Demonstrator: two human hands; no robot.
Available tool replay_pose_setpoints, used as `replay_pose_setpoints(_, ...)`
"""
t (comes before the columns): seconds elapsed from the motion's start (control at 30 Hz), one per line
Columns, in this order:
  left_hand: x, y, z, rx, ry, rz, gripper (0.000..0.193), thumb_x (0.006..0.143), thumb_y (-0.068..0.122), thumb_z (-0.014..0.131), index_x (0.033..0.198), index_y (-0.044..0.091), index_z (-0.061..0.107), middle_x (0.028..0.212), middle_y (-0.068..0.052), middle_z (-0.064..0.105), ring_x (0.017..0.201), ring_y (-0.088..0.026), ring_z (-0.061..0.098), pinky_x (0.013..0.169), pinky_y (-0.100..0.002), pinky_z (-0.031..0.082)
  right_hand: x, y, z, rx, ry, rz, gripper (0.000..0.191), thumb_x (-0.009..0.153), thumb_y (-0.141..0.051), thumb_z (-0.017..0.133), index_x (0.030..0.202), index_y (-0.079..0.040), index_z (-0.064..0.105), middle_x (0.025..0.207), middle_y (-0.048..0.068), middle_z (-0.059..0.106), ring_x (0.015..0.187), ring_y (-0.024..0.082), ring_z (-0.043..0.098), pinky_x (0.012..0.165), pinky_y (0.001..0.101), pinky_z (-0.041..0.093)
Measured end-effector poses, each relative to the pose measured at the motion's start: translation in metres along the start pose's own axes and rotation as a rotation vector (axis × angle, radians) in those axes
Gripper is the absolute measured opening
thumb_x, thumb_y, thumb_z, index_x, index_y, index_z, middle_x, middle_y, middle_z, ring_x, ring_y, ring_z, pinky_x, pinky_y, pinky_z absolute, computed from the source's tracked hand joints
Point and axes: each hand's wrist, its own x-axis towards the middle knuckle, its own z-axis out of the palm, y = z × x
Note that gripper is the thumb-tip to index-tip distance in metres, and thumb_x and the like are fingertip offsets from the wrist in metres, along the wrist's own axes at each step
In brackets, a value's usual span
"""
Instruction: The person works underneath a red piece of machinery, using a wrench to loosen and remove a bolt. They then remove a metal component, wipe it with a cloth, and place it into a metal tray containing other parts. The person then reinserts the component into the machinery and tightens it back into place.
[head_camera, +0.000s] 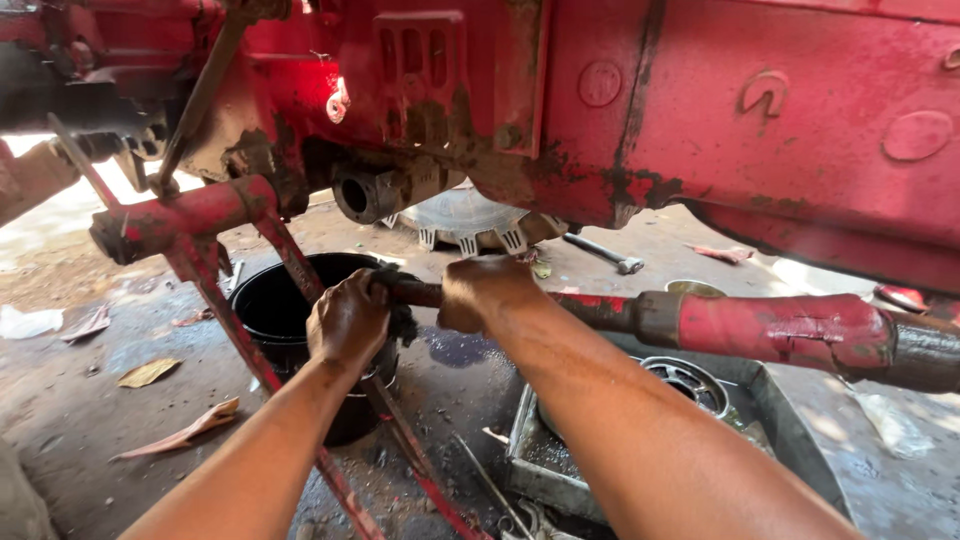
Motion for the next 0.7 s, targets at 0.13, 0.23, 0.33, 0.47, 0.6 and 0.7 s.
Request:
replay_pose_setpoints(0.13,-0.013,0.009,-0.004,-0.135,0.052,0.092,0.028,0.096,0.028,0.053,0.107,0.010,0.073,0.099,-0.021,0.074,0.096,-0.042,0.070,0.091,-0.053,0.053,-0.001,-0.001,0.000,-0.005,0.000,0.004,0.034,0.089,-0.041,0.069,0.103,-0.011,0.077,0.084,0.005,0.078,0.076,0.018,0.076,0.073,0.0347,0.060)
replay_pose_setpoints(0.23,-0.022,0.015,-0.005,-0.237,0.104,0.174,0.030,0.094,0.026,0.054,0.112,0.009,0.071,0.102,-0.020,0.074,0.096,-0.042,0.070,0.089,-0.053,0.053,0.000,-0.002,-0.001,-0.008,0.003,0.005,0.034,0.089,-0.041,0.069,0.103,-0.011,0.077,0.083,0.005,0.078,0.076,0.019,0.076,0.074,0.0349,0.060)
replay_pose_setpoints(0.33,-0.024,0.018,-0.007,-0.154,0.056,0.158,0.033,0.095,0.026,0.054,0.121,0.010,0.066,0.105,-0.019,0.073,0.095,-0.042,0.070,0.087,-0.053,0.054,0.000,-0.002,-0.002,-0.023,0.009,0.016,0.034,0.089,-0.041,0.069,0.102,-0.011,0.077,0.083,0.005,0.078,0.076,0.019,0.076,0.074,0.0351,0.060)
replay_pose_setpoints(0.47,-0.007,0.010,-0.006,-0.072,0.026,-0.122,0.027,0.100,0.027,0.053,0.120,0.017,0.068,0.105,-0.016,0.075,0.100,-0.038,0.070,0.089,-0.052,0.054,-0.001,-0.002,-0.003,-0.029,0.016,0.010,0.034,0.089,-0.042,0.068,0.102,-0.011,0.077,0.082,0.005,0.078,0.076,0.019,0.076,0.075,0.0354,0.060)
replay_pose_setpoints(0.6,0.011,-0.025,0.009,-0.169,0.207,-0.334,0.026,0.098,0.024,0.056,0.122,0.018,0.066,0.108,-0.016,0.074,0.098,-0.037,0.071,0.086,-0.050,0.055,-0.003,-0.002,-0.006,-0.019,0.029,-0.013,0.035,0.089,-0.043,0.068,0.101,-0.012,0.078,0.081,0.005,0.078,0.077,0.020,0.075,0.076,0.0363,0.060)
replay_pose_setpoints(0.7,0.020,-0.063,0.026,-0.345,0.381,-0.429,0.024,0.098,0.022,0.057,0.119,0.012,0.067,0.105,-0.017,0.076,0.097,-0.037,0.073,0.087,-0.049,0.056,-0.002,-0.002,-0.006,-0.051,0.024,-0.023,0.036,0.089,-0.044,0.066,0.102,-0.013,0.078,0.085,0.007,0.079,0.079,0.022,0.076,0.078,0.0384,0.060)
